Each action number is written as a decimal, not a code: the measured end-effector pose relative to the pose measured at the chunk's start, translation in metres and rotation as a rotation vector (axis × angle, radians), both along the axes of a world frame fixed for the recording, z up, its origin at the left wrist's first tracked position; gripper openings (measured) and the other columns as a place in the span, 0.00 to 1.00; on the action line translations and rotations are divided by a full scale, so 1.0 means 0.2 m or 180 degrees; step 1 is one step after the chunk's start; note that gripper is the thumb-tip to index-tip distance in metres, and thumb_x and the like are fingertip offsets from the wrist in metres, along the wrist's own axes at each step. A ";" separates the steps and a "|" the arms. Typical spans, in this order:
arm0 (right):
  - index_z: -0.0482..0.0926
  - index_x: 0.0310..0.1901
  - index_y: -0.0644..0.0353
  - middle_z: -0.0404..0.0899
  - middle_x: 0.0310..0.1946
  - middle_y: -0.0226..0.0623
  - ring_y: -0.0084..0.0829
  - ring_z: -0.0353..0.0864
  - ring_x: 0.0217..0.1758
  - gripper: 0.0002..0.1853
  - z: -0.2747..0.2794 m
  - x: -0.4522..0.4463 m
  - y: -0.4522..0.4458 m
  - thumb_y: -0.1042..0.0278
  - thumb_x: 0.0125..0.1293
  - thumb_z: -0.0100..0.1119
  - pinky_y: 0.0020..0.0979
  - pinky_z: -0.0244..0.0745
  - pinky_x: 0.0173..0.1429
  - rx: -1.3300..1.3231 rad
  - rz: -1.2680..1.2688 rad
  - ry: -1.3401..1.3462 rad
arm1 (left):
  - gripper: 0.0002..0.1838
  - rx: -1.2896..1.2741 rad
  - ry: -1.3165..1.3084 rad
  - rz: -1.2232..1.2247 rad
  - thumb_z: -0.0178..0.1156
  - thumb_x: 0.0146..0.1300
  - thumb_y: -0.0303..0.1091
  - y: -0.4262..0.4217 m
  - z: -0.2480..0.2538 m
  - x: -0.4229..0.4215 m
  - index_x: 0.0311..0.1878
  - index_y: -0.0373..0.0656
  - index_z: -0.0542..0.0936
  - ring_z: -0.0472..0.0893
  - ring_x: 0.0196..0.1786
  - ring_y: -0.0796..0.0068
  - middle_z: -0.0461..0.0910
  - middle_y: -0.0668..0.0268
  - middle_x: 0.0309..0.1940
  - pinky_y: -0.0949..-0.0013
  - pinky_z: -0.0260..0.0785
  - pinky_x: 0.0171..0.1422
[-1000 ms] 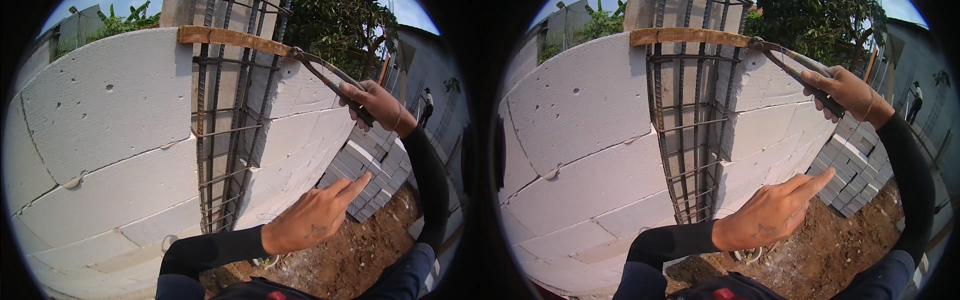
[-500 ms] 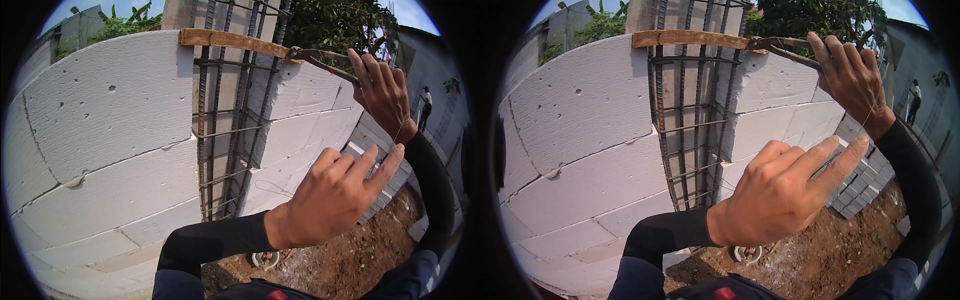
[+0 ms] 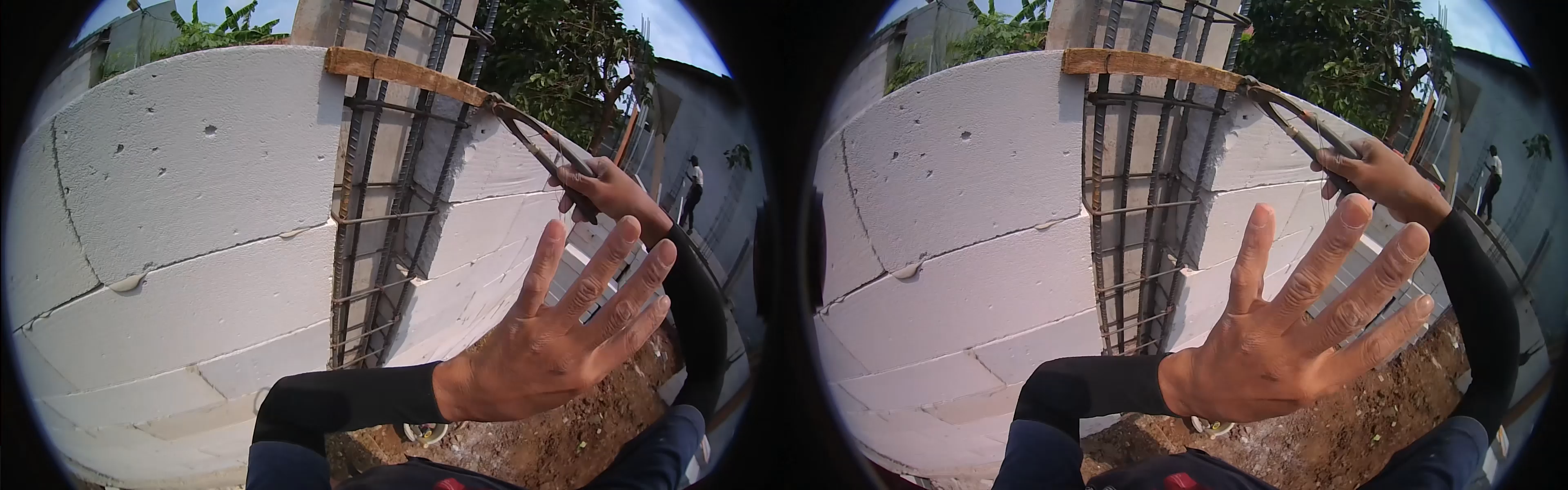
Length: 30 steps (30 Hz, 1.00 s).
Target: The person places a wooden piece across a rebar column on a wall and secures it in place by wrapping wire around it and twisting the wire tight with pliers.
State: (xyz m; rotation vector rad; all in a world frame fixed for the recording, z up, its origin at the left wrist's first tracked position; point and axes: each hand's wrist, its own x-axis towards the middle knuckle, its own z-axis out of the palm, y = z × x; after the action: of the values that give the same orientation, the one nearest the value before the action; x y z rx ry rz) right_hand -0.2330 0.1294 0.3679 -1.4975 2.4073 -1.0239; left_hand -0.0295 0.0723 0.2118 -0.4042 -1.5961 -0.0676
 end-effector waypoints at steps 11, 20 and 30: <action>0.68 0.59 0.68 0.83 0.26 0.43 0.27 0.79 0.20 0.33 -0.15 0.17 -0.01 0.69 0.56 0.76 0.29 0.71 0.22 0.0549 0.0082 0.0695 | 0.36 0.1089 -0.1077 -0.1025 0.61 0.63 0.14 -0.25 -0.24 -0.08 0.75 0.46 0.72 0.84 0.63 0.45 0.54 0.40 0.81 0.58 0.86 0.58; 0.74 0.46 0.61 0.81 0.32 0.30 0.20 0.79 0.31 0.11 -1.29 -0.05 0.23 0.70 0.69 0.67 0.29 0.74 0.35 0.0129 0.0307 -0.1385 | 0.36 0.2976 -0.2359 -0.1051 0.53 0.65 0.16 -0.29 -0.73 0.01 0.79 0.44 0.68 0.90 0.47 0.59 0.80 0.45 0.64 0.63 0.79 0.46; 0.68 0.71 0.69 0.79 0.55 0.53 0.44 0.83 0.49 0.31 -2.82 0.15 0.36 0.66 0.70 0.59 0.41 0.77 0.56 0.1534 0.1408 -0.1089 | 0.23 0.4851 -0.4545 -0.1979 0.57 0.81 0.42 -0.48 -1.74 0.16 0.71 0.41 0.79 0.75 0.27 0.85 0.90 0.67 0.40 0.73 0.71 0.34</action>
State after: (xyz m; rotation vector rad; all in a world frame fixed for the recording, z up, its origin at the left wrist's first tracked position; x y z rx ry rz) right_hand -0.2025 0.2005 -0.1958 -1.4360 1.7988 -0.5041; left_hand 0.0032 -0.0235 -0.1354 0.5496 -2.0643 -2.2881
